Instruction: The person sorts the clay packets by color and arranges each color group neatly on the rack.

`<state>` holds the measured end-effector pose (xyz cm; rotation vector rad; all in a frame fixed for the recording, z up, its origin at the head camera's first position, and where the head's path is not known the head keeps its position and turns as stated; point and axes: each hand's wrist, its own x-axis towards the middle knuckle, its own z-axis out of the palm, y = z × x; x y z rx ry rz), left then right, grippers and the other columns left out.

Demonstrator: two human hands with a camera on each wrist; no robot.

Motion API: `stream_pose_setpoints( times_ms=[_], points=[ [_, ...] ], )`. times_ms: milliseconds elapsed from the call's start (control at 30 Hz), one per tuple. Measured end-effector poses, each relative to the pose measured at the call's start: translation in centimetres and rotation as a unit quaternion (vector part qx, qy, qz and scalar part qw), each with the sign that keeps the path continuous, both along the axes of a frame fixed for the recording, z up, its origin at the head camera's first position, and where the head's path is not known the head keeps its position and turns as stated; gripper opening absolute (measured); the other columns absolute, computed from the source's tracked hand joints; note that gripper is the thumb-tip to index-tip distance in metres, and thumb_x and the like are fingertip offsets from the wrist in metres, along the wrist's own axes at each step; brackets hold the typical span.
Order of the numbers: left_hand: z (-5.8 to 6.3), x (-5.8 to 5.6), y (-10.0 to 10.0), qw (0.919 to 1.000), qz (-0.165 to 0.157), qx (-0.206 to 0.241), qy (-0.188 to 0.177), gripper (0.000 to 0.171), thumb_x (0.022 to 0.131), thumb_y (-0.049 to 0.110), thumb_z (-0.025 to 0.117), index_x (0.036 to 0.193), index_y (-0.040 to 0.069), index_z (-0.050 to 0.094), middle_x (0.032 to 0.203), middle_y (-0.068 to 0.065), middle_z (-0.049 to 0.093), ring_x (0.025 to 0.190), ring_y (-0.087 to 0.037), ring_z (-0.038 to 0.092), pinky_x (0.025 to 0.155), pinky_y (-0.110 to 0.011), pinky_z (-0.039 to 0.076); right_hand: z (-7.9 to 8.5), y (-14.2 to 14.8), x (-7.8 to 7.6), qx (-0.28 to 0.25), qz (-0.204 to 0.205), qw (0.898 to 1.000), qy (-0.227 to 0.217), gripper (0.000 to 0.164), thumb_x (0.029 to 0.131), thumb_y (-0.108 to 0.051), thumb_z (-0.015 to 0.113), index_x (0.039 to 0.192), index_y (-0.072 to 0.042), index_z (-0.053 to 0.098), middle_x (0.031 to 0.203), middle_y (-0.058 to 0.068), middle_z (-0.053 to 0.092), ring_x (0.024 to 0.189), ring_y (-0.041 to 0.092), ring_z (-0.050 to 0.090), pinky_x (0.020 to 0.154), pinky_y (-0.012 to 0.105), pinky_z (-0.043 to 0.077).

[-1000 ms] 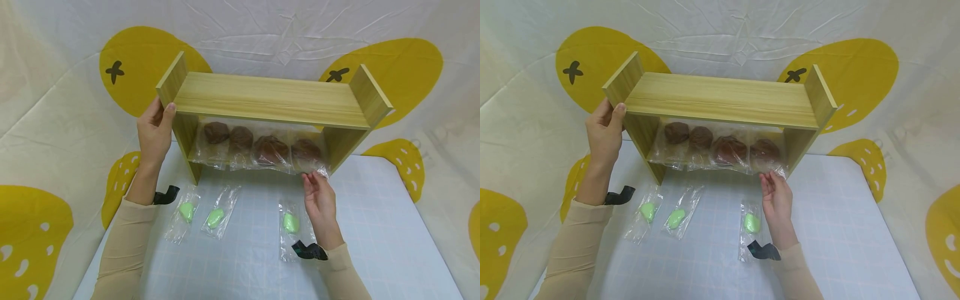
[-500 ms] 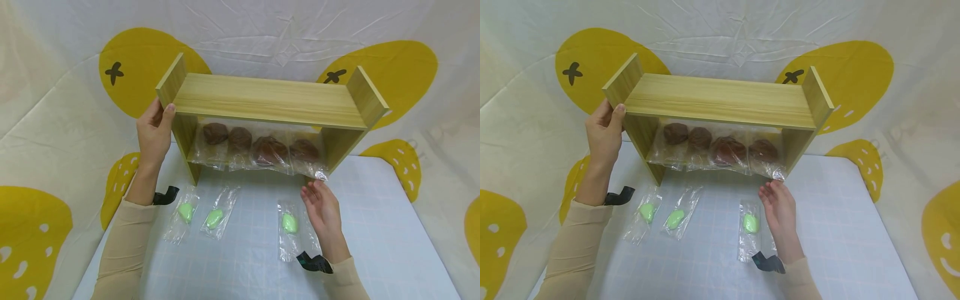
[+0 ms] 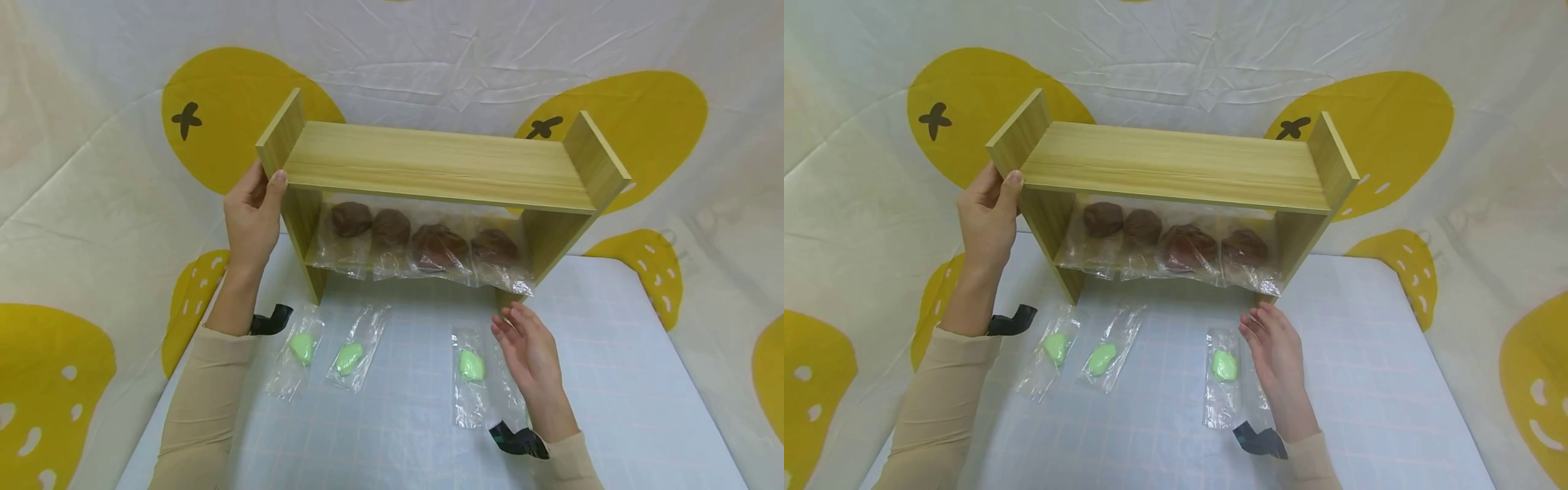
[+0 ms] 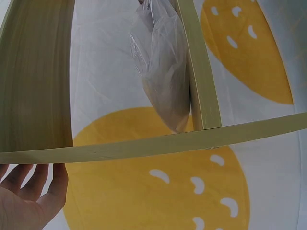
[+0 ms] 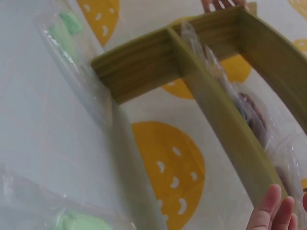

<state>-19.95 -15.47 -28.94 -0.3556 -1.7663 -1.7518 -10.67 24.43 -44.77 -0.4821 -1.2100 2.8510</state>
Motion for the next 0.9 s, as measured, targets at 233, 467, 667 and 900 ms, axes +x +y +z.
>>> stream_pose_setpoints(
  times_ms=[233,467,667,900],
  points=[
    [-0.1,0.0,0.0,1.0000,0.002,-0.004,-0.002,0.036,0.099,0.009,0.062,0.135,0.004,0.063,0.128,-0.015,0.065,0.113,-0.021,0.063,0.100,-0.033,0.049,-0.6,0.8,0.3,0.110,0.013,0.993,0.028,0.016,0.102,-0.011,0.059,0.118,-0.007,0.062,0.106,0.007,0.067,0.098,0.024,0.068,0.089,0.033,0.055],
    [0.0,0.0,0.1,0.9999,0.005,-0.010,0.001,0.035,0.099,0.009,0.062,0.134,0.003,0.064,0.128,-0.015,0.066,0.113,-0.021,0.063,0.100,-0.034,0.048,-1.4,2.2,0.4,0.236,0.053,0.968,0.065,0.028,0.102,-0.012,0.059,0.128,-0.002,0.060,0.113,0.004,0.067,0.101,0.022,0.068,0.090,0.034,0.055],
    [0.0,0.0,0.1,1.0000,-0.003,-0.003,-0.001,0.036,0.099,0.007,0.062,0.134,0.001,0.063,0.128,-0.016,0.065,0.114,-0.021,0.062,0.102,-0.035,0.047,-2.0,3.8,0.6,0.354,0.074,0.931,0.050,0.044,0.100,-0.018,0.064,0.135,0.007,0.051,0.113,-0.002,0.069,0.100,0.018,0.068,0.085,0.029,0.056],
    [-0.1,0.0,0.0,0.9999,0.007,-0.012,-0.004,0.036,0.100,0.009,0.062,0.136,0.004,0.062,0.129,-0.014,0.065,0.114,-0.021,0.063,0.101,-0.035,0.048,-2.4,6.0,0.9,0.523,0.101,0.846,-0.024,0.053,0.103,-0.030,0.058,0.143,0.002,0.046,0.132,0.022,0.058,0.103,0.013,0.065,0.083,0.025,0.056]
  ],
)
